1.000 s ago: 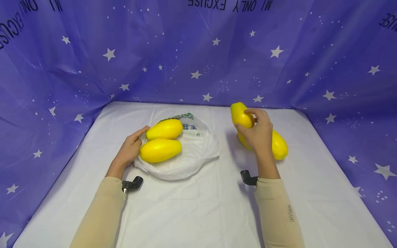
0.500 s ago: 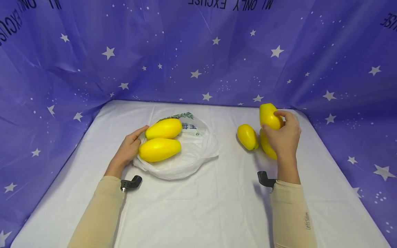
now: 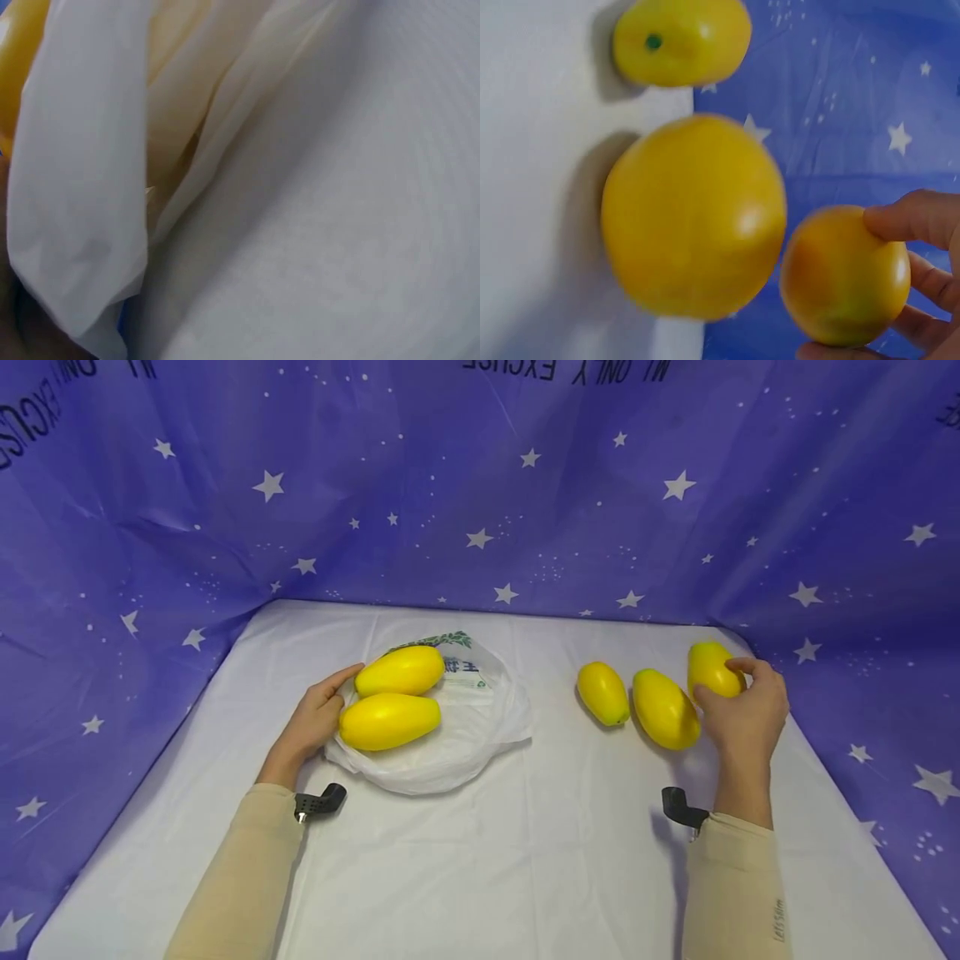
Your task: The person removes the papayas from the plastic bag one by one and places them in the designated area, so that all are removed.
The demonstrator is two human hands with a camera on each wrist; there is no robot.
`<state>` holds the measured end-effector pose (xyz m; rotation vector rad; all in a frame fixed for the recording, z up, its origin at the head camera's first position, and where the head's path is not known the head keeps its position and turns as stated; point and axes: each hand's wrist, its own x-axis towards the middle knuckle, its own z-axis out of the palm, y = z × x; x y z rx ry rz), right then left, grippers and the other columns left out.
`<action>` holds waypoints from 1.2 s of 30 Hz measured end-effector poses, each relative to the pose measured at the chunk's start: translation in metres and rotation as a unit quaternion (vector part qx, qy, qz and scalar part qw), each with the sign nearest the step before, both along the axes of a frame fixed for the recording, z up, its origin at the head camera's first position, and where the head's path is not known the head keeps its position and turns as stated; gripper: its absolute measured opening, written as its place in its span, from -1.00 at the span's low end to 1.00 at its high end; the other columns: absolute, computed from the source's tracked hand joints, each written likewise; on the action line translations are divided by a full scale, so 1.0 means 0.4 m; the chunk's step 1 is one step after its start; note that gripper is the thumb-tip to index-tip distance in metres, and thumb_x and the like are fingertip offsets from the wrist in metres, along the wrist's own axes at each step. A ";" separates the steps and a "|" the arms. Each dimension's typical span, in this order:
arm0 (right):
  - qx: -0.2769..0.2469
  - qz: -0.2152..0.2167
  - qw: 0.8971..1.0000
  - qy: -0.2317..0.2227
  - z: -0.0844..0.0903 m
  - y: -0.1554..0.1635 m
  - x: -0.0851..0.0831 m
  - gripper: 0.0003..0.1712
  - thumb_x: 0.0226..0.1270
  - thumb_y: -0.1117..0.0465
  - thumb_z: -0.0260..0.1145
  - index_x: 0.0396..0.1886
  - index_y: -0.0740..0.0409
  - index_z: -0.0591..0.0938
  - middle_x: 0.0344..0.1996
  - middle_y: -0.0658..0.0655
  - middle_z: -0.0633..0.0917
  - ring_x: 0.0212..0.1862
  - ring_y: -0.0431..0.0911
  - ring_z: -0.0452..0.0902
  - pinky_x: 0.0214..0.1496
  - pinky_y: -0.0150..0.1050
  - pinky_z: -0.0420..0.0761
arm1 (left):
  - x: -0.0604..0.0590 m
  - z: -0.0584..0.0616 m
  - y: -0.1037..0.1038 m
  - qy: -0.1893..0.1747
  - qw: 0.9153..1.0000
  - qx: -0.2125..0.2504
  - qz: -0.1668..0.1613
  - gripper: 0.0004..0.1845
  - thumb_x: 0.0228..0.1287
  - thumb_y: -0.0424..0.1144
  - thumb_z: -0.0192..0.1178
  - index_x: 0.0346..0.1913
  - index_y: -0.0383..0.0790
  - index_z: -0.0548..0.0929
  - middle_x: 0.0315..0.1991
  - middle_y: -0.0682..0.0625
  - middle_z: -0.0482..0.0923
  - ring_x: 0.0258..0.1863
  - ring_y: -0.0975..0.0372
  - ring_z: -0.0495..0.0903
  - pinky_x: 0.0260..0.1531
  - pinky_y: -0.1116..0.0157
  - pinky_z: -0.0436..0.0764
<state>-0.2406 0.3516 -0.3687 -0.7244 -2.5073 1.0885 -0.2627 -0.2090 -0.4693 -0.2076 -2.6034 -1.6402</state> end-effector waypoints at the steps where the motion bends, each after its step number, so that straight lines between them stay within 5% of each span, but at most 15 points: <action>1: 0.001 0.001 1.000 -0.007 -0.006 0.010 0.002 -0.19 0.18 -0.01 0.40 0.41 0.07 0.36 0.41 0.19 0.23 0.41 0.12 0.04 0.40 0.04 0.26 | 0.000 -0.001 0.000 0.000 1.000 0.001 -0.001 -0.35 0.37 -0.50 -0.29 0.45 0.04 0.33 0.45 0.04 0.22 0.45 0.18 0.06 0.44 0.07 0.03; 14: 0.003 0.027 0.996 -0.083 -0.092 0.103 0.004 -0.16 0.20 0.07 0.38 0.40 0.30 0.29 0.32 0.40 0.26 0.29 0.30 0.12 0.33 0.21 0.27 | -0.002 -0.006 0.000 0.000 1.000 -0.006 -0.001 -0.34 0.38 -0.50 -0.29 0.45 0.06 0.34 0.44 0.05 0.22 0.45 0.18 0.06 0.44 0.06 0.04; 24: -0.023 0.032 0.991 -0.127 -0.106 0.118 0.000 -0.15 0.27 0.09 0.33 0.44 0.34 0.21 0.36 0.45 0.22 0.24 0.34 0.18 0.31 0.22 0.31 | 0.002 0.000 0.004 -0.002 1.000 -0.003 -0.002 -0.35 0.39 -0.50 -0.29 0.45 0.06 0.34 0.45 0.05 0.22 0.45 0.18 0.06 0.44 0.06 0.04; 30: 0.029 0.036 0.995 -0.084 -0.076 0.093 0.009 -0.16 0.27 -0.02 0.25 0.43 0.33 0.26 0.39 0.47 0.15 0.33 0.37 0.05 0.36 0.27 0.17 | 0.006 0.002 0.003 -0.006 1.000 -0.011 0.001 -0.35 0.39 -0.48 -0.29 0.45 0.10 0.33 0.45 0.06 0.21 0.46 0.17 0.06 0.44 0.06 0.03; 36: 0.081 0.058 0.995 0.028 -0.004 0.009 0.000 -0.20 0.24 -0.07 0.27 0.42 0.17 0.36 0.44 0.28 0.22 0.44 0.25 0.01 0.45 0.23 0.00 | 0.002 -0.002 0.001 0.004 1.000 -0.009 -0.004 -0.36 0.40 -0.49 -0.30 0.45 0.05 0.33 0.44 0.06 0.23 0.45 0.18 0.07 0.44 0.06 0.05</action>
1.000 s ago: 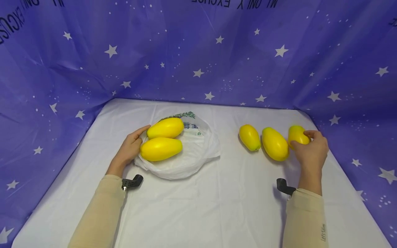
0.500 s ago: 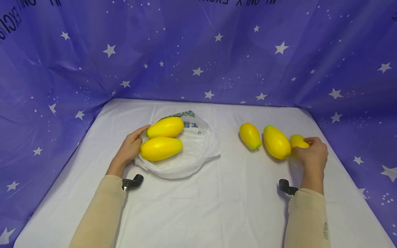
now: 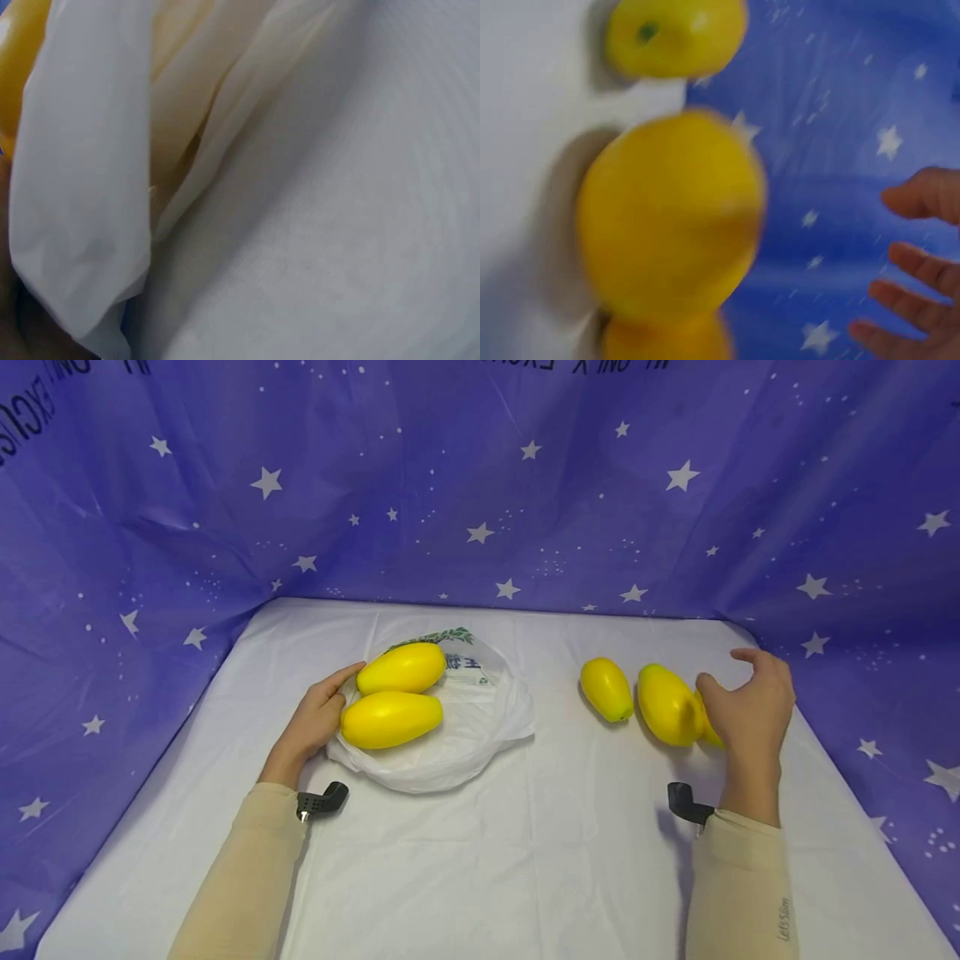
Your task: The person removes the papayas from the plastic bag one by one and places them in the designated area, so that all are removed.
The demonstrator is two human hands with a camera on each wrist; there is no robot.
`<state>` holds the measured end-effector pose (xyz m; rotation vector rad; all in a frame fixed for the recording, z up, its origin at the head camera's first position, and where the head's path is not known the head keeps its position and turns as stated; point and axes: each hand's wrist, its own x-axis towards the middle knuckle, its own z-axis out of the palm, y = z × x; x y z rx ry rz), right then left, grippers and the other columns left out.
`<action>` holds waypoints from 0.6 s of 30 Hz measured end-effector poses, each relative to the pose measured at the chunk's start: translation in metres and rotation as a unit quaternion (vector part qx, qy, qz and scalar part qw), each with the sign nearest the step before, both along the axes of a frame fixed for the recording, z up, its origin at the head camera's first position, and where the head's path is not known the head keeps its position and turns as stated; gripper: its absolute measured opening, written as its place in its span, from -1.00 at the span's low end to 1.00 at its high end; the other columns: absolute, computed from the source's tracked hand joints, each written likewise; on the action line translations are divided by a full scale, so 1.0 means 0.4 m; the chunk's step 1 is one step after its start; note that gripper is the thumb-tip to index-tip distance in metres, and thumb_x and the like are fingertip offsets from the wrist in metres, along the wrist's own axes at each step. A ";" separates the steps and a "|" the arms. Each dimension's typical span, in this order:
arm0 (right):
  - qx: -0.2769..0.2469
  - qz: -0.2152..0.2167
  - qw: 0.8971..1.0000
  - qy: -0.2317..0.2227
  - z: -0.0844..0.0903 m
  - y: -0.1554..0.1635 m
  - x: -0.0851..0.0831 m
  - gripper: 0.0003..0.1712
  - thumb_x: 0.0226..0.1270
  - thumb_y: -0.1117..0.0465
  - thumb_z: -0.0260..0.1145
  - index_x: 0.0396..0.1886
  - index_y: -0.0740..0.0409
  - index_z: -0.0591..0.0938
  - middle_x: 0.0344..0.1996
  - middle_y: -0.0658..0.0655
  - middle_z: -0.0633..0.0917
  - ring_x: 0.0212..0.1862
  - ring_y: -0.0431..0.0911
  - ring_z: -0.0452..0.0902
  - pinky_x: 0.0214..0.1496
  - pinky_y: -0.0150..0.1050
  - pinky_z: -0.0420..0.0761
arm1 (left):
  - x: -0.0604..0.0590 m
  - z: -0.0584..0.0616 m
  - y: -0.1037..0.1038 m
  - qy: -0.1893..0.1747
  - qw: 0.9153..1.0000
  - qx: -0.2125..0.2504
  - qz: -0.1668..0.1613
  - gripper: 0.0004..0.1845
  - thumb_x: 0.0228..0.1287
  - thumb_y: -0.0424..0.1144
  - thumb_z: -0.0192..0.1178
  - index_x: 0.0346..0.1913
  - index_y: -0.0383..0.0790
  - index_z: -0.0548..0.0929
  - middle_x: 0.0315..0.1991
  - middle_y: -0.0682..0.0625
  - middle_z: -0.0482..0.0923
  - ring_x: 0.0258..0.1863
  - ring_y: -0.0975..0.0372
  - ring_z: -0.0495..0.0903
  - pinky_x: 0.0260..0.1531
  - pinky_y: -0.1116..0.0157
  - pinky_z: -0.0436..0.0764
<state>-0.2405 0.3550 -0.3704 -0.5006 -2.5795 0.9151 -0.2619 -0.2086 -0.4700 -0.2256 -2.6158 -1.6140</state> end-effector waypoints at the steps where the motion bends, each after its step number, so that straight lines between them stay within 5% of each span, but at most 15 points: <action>1: 0.011 0.012 1.000 0.019 0.011 -0.018 -0.003 -0.22 0.24 -0.06 0.28 0.41 0.16 0.38 0.42 0.26 0.26 0.43 0.23 0.05 0.45 0.22 0.01 | -0.001 0.000 0.000 0.001 1.000 0.000 0.000 -0.36 0.40 -0.49 -0.30 0.45 0.05 0.33 0.44 0.07 0.23 0.45 0.18 0.08 0.44 0.06 0.05; 6: 0.051 0.089 0.991 0.082 0.039 -0.112 -0.019 -0.29 0.20 0.00 0.33 0.34 0.16 0.46 0.36 0.24 0.38 0.39 0.18 0.18 0.43 0.17 0.11 | -0.001 -0.001 0.003 0.001 1.000 -0.001 -0.003 -0.36 0.40 -0.49 -0.30 0.45 0.05 0.33 0.44 0.06 0.22 0.46 0.17 0.06 0.44 0.05 0.04; 18: 0.084 0.262 0.948 0.157 0.043 -0.306 -0.067 -0.37 0.05 0.16 0.47 0.16 0.22 0.55 0.20 0.20 0.52 0.28 0.13 0.34 0.35 0.11 0.29 | -0.001 0.000 0.002 0.005 1.000 0.003 -0.004 -0.36 0.38 -0.50 -0.30 0.46 0.00 0.32 0.45 0.05 0.22 0.46 0.16 0.06 0.44 0.05 0.03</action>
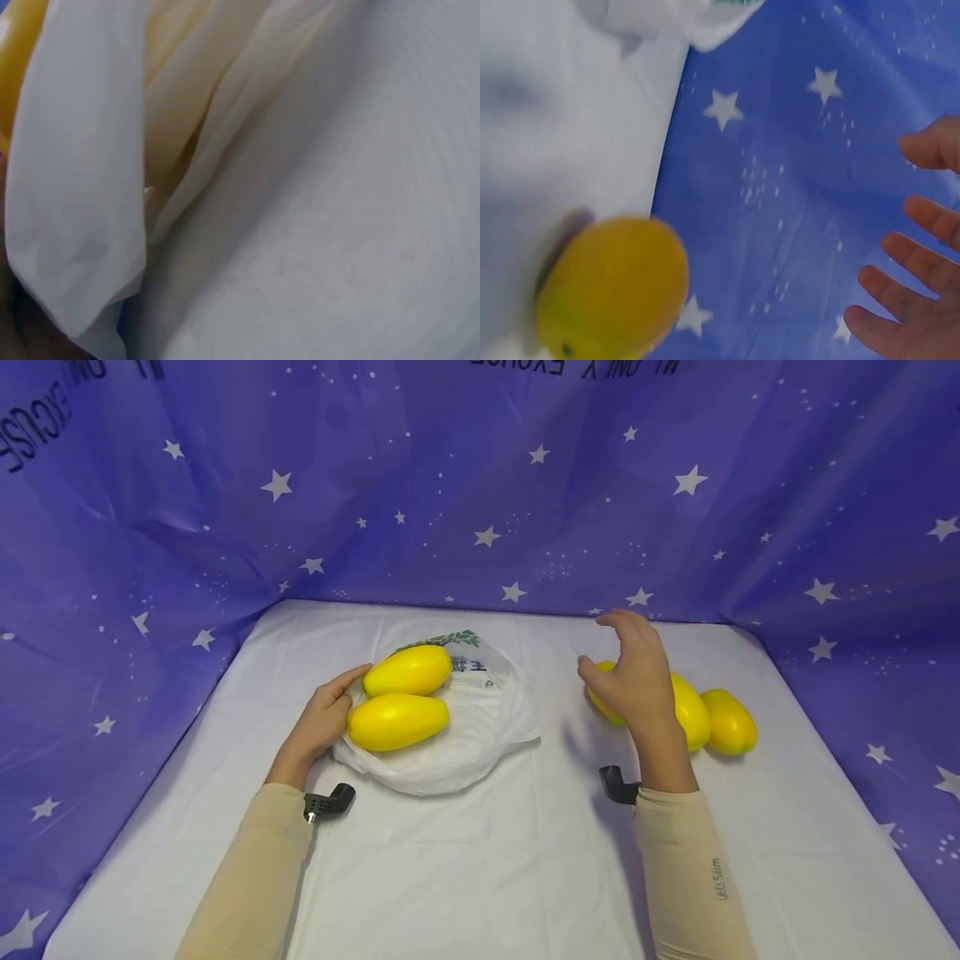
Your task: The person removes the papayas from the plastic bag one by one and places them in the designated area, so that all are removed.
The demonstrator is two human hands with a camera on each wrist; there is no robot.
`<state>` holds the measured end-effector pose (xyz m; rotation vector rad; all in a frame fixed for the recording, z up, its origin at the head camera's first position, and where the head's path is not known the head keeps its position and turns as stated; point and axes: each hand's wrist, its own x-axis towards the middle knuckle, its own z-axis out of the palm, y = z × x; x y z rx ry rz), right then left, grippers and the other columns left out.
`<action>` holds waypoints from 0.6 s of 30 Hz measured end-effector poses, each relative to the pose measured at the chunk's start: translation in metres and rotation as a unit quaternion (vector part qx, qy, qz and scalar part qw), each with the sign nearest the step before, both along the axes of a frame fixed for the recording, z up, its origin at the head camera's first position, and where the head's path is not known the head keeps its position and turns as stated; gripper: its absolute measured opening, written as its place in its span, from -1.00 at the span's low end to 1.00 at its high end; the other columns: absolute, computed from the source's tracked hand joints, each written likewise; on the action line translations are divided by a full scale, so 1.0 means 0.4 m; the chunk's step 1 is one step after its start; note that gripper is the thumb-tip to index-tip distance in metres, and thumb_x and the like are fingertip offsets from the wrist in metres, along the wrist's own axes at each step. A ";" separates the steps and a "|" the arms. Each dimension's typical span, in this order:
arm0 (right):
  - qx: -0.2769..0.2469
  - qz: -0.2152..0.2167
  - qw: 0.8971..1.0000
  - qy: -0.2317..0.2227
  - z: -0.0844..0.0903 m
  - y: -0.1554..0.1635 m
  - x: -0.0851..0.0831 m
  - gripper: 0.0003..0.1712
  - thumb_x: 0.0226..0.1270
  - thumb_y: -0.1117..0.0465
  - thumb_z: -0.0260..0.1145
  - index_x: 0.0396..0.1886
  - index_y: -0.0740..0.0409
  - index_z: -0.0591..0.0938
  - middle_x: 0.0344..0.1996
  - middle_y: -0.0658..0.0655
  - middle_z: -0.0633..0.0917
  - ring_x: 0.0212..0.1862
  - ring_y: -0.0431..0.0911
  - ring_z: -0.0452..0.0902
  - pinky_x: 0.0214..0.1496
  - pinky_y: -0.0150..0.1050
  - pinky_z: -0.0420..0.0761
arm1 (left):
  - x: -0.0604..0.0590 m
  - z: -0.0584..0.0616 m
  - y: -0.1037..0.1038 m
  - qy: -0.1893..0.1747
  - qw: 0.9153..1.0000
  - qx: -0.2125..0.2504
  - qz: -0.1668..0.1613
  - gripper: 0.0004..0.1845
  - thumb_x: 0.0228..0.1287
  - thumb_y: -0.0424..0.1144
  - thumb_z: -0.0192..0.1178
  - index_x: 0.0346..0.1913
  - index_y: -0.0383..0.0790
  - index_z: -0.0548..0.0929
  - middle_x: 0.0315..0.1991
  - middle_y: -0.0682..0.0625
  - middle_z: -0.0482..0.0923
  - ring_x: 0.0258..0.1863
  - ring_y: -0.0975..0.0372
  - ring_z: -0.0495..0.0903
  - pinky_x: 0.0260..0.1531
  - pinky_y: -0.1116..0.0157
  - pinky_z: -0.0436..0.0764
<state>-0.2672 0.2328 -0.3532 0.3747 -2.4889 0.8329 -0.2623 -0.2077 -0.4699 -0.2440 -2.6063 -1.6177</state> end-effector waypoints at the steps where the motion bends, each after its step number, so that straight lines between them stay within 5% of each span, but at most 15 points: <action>1: 0.003 0.011 1.000 0.009 -0.002 -0.015 -0.004 -0.38 0.03 0.17 0.47 0.14 0.22 0.56 0.18 0.20 0.53 0.26 0.13 0.35 0.34 0.11 0.30 | 0.001 0.000 -0.002 0.000 1.000 0.000 0.001 -0.35 0.38 -0.50 -0.30 0.46 0.01 0.32 0.45 0.05 0.22 0.46 0.16 0.06 0.44 0.05 0.04; 7: 0.020 0.068 0.997 0.029 -0.015 -0.100 -0.012 -0.38 -0.02 0.21 0.49 0.11 0.22 0.58 0.17 0.22 0.54 0.27 0.16 0.34 0.33 0.11 0.30 | -0.002 0.001 -0.003 0.001 1.000 0.002 0.001 -0.36 0.39 -0.51 -0.30 0.46 -0.04 0.32 0.44 0.06 0.23 0.46 0.18 0.07 0.44 0.07 0.04; 18: 0.070 0.129 0.989 -0.005 -0.052 -0.253 -0.011 -0.36 -0.01 0.13 0.49 0.14 0.11 0.55 0.23 0.16 0.50 0.28 0.11 0.36 0.31 0.06 0.37 | 0.000 0.006 -0.003 0.002 1.000 -0.003 0.001 -0.39 0.41 -0.49 -0.30 0.46 -0.08 0.31 0.44 0.07 0.23 0.46 0.19 0.06 0.44 0.08 0.04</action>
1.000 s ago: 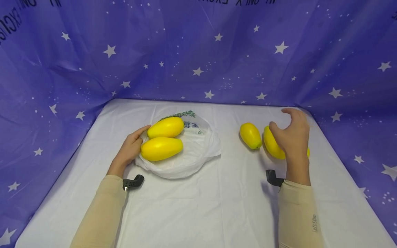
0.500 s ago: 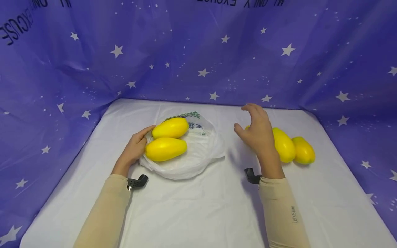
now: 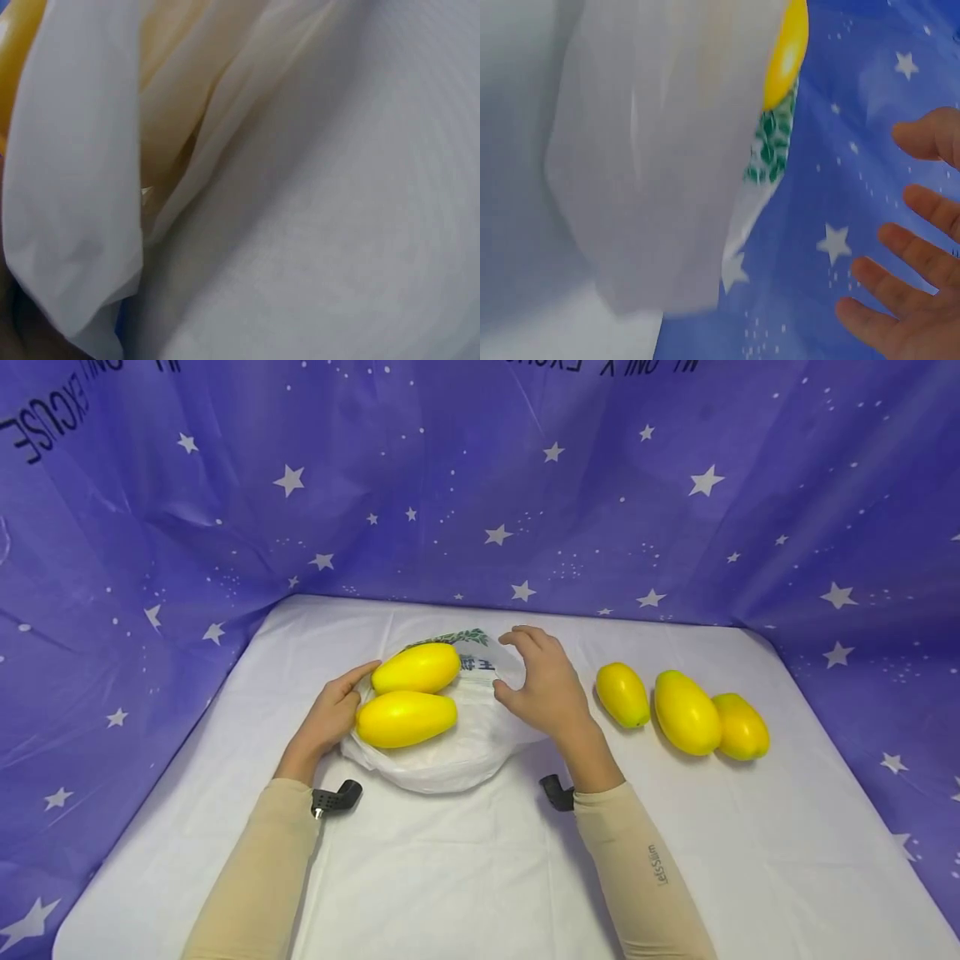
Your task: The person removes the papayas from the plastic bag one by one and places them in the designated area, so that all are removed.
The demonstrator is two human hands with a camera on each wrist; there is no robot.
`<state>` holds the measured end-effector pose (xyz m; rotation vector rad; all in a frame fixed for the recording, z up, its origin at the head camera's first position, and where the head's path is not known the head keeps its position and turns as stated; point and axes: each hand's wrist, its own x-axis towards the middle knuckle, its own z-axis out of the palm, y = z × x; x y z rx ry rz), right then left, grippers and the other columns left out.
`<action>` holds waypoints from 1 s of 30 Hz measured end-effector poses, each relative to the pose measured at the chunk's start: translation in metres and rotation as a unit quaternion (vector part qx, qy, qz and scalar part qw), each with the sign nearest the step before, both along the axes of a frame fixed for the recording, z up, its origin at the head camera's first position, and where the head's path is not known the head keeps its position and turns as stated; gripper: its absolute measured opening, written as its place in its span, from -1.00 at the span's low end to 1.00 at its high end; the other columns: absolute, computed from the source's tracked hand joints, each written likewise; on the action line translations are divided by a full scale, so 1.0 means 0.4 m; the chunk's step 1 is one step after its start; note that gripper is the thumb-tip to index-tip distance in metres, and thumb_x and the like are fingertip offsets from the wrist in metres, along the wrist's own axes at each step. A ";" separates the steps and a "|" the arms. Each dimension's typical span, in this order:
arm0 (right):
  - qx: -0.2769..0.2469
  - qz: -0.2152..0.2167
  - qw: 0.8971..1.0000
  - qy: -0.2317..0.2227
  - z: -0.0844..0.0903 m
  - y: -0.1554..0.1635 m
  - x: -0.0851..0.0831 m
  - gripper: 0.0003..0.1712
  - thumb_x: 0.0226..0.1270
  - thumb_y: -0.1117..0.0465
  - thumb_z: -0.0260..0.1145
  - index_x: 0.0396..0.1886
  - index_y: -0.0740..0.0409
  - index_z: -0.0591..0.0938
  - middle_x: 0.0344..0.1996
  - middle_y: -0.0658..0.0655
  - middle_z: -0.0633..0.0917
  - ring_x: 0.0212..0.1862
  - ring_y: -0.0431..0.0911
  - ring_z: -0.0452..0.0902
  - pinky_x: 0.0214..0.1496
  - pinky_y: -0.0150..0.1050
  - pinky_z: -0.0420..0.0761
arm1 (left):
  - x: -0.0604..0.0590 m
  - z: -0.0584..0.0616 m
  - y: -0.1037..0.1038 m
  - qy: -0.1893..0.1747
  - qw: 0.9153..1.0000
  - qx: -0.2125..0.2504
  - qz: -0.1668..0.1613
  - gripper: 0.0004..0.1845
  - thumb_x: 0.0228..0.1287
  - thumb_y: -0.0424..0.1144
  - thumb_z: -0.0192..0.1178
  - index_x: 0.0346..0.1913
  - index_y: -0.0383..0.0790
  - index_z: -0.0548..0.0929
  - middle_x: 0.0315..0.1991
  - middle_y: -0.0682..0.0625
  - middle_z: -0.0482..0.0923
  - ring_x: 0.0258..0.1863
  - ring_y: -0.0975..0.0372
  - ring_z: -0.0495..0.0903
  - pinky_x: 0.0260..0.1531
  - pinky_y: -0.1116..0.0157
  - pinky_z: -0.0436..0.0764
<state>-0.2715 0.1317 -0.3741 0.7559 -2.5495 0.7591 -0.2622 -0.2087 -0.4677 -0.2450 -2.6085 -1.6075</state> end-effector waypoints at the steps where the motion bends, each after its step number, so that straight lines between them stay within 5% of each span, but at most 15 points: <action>1: 0.001 0.006 1.000 -0.004 -0.003 -0.012 0.002 -0.36 -0.01 0.13 0.49 0.14 0.10 0.55 0.24 0.15 0.50 0.28 0.11 0.36 0.31 0.06 0.37 | 0.000 0.000 0.000 0.000 1.000 0.000 0.000 -0.39 0.41 -0.49 -0.30 0.46 -0.08 0.31 0.44 0.08 0.24 0.45 0.20 0.06 0.44 0.09 0.04; 11: 0.023 0.097 0.995 -0.012 -0.041 -0.124 0.013 -0.36 -0.01 0.16 0.49 0.14 0.14 0.55 0.20 0.15 0.51 0.24 0.06 0.39 0.32 -0.03 0.37 | -0.001 0.001 -0.001 0.003 1.000 -0.001 0.002 -0.39 0.40 -0.50 -0.30 0.46 -0.08 0.32 0.43 0.06 0.25 0.45 0.22 0.07 0.44 0.12 0.05; 20: 0.060 0.193 0.977 -0.069 -0.087 -0.198 0.025 -0.33 0.07 0.12 0.47 0.23 0.04 0.53 0.19 0.01 0.54 0.26 -0.07 0.38 0.36 -0.14 0.35 | -0.004 -0.002 0.000 0.000 1.000 0.007 0.003 -0.36 0.37 -0.50 -0.29 0.45 -0.02 0.34 0.43 0.03 0.25 0.43 0.21 0.11 0.43 0.09 0.07; 30: 0.092 0.188 0.973 -0.093 -0.127 -0.220 0.031 -0.26 -0.02 0.13 0.54 0.24 -0.12 0.50 0.19 -0.06 0.51 0.19 -0.09 0.42 0.31 -0.15 0.38 | -0.002 -0.001 -0.004 -0.010 1.000 0.007 0.007 -0.37 0.38 -0.48 -0.28 0.45 0.00 0.34 0.43 0.02 0.25 0.43 0.20 0.12 0.43 0.08 0.07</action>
